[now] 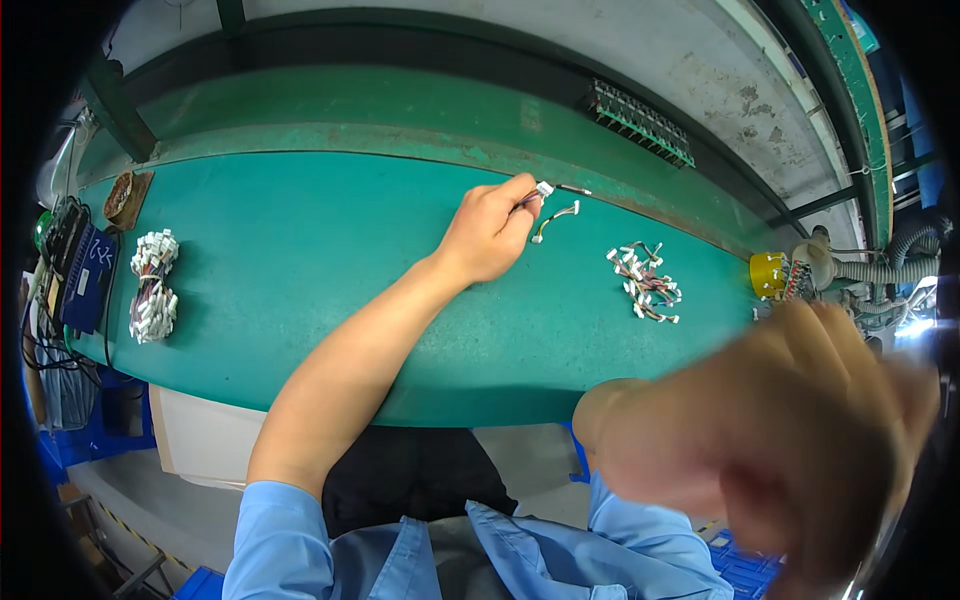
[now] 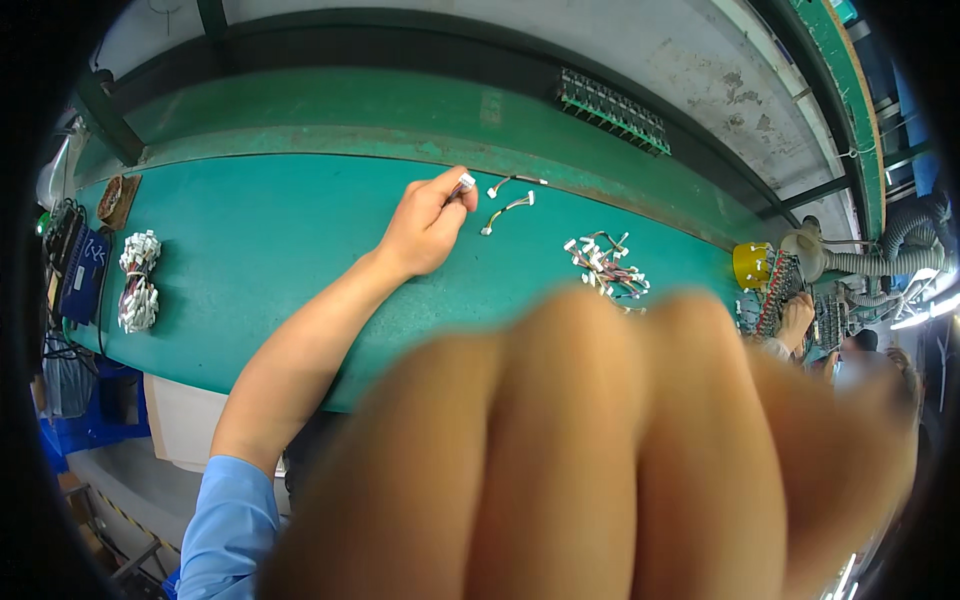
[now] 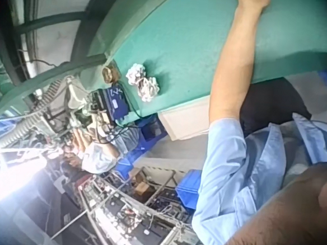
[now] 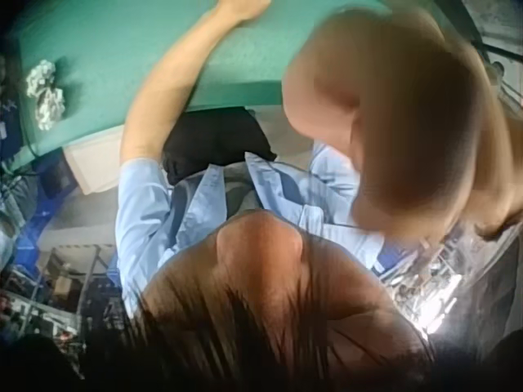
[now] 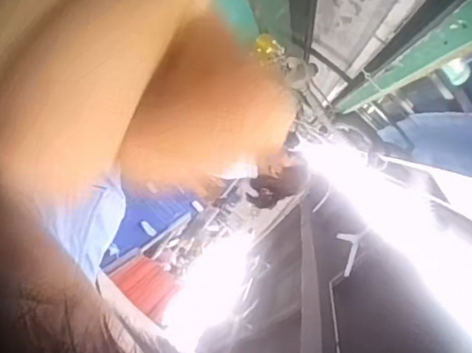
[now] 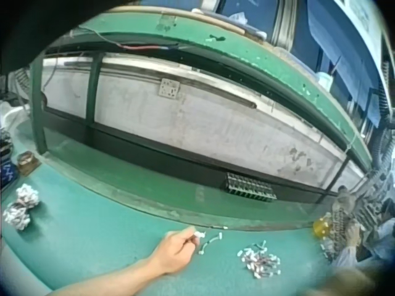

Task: Plugging white wire connectors into a series of green circuit board modules on an assembly line.

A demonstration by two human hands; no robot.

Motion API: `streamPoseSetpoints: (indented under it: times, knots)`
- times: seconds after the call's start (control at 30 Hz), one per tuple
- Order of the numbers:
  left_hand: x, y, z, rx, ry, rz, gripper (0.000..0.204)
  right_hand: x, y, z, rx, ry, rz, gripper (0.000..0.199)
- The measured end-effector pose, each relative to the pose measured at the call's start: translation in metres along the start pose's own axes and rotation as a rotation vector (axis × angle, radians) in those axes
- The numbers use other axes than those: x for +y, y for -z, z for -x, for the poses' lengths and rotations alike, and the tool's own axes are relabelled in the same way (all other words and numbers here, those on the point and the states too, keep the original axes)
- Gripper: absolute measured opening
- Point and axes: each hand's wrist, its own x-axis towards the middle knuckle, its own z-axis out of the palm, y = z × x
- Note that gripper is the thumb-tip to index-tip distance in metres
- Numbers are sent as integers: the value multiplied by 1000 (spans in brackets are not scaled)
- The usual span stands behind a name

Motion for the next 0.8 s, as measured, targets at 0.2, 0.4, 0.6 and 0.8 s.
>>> streamPoseSetpoints:
  times: [0.2,0.4,0.6,0.8]
  knots:
    - [1,-8,-1,53,36,-4,7,3,-10,-17,-77,-20,-5,28]
    - [-4,-3,0,29,38,12,7,13,-3,-27,-195,-37,138,28]
    - [-1,2,1,2,24,15,7,8,-2,-31,-148,-19,406,23]
    - [3,-4,-1,-24,43,55,10,-55,36,-70,-284,-118,782,19]
